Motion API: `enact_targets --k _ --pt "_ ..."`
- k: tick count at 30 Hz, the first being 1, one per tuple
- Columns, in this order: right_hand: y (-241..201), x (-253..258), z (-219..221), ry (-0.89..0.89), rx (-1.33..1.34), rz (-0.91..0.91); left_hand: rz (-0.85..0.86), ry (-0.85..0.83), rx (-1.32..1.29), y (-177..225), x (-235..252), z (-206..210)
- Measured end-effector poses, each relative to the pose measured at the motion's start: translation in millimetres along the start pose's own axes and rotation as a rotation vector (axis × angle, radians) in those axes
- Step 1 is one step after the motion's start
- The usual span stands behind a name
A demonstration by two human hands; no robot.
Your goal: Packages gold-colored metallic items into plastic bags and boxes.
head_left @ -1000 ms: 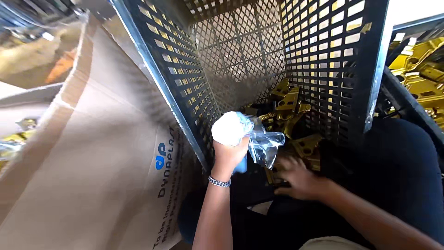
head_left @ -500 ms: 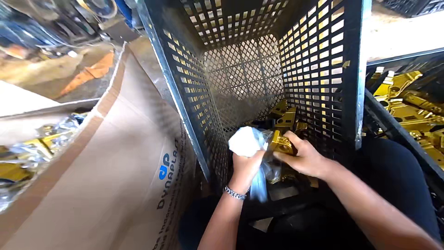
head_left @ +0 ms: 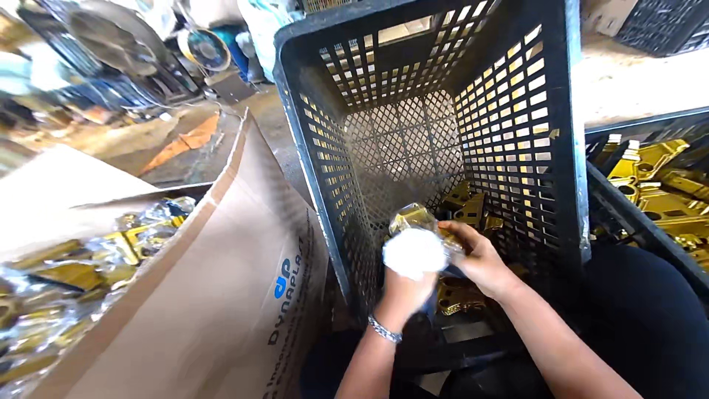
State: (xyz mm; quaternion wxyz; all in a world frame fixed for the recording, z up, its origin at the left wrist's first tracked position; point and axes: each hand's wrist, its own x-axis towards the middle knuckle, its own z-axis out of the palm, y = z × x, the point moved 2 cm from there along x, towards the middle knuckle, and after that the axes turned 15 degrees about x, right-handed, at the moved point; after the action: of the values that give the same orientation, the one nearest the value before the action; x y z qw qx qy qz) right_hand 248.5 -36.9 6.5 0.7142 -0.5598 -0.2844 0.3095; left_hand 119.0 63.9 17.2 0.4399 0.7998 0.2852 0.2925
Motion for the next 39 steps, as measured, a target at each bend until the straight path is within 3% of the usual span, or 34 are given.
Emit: enact_targets --k 3,8,10,14,16,17,19,21,22,23,24,25,26,27,29,32,33,36,39 --pt "0 -4 -9 -0.032 -0.126 -0.097 -0.064 -0.244 -0.29 7 -8 7" --pt "-3 -19 -14 -0.163 0.184 -0.032 -0.073 -0.501 -0.674 8 -6 -2" --pt "-7 -22 -12 -0.088 0.214 -0.094 -0.076 -0.453 -0.721 4 -4 -10" --pt "-12 -19 -5 0.09 0.039 -0.284 -0.154 -0.153 -0.505 11 -9 -14" --pt "-6 -13 -6 0.086 -0.259 -0.428 -0.103 -0.261 -0.343 8 -14 -4" --pt "-6 -10 -11 0.034 -0.406 -0.408 -0.085 -0.349 -0.296 9 -16 1" --pt "-24 -9 -21 -0.096 -0.69 -0.059 -0.162 -0.395 -0.248 9 -13 0" --pt "-49 -10 -34 -0.16 -0.94 0.235 -0.231 -0.285 -0.22 2 -3 -10" --pt "-63 -13 -40 -0.166 -1.023 0.269 -0.246 -0.226 -0.204 -2 3 -16" --pt "-78 -21 -45 -0.149 -1.045 0.161 -0.255 -0.187 -0.193 -6 7 -20" --pt "-93 -32 -48 -0.121 -0.974 -0.103 -0.244 -0.16 -0.19 -9 10 -21" --pt "-105 -37 -49 -0.097 -0.799 -0.424 -0.214 -0.137 -0.194 -11 10 -20" --pt "-116 -36 -44 -0.136 -0.487 -0.606 -0.176 -0.121 -0.201 -11 10 -16" --pt "-123 -33 -34 -0.234 -0.169 -0.643 -0.149 -0.112 -0.194 -11 8 -12" --pt "-108 -21 -20 -0.247 0.01 -0.486 -0.128 -0.101 -0.196 -13 5 -4" --pt "-43 -13 -15 -0.16 -0.176 0.01 -0.016 -0.169 -0.177 -9 4 5" --pt "-30 -13 -13 -0.143 -0.147 0.089 0.031 -0.195 -0.194 -6 5 7" --pt "-16 -22 -15 -0.066 0.059 0.189 -0.006 -0.301 -0.262 1 1 7" --pt "-24 -25 -22 -0.123 -0.037 0.136 -0.173 -0.455 -0.288 1 1 6"
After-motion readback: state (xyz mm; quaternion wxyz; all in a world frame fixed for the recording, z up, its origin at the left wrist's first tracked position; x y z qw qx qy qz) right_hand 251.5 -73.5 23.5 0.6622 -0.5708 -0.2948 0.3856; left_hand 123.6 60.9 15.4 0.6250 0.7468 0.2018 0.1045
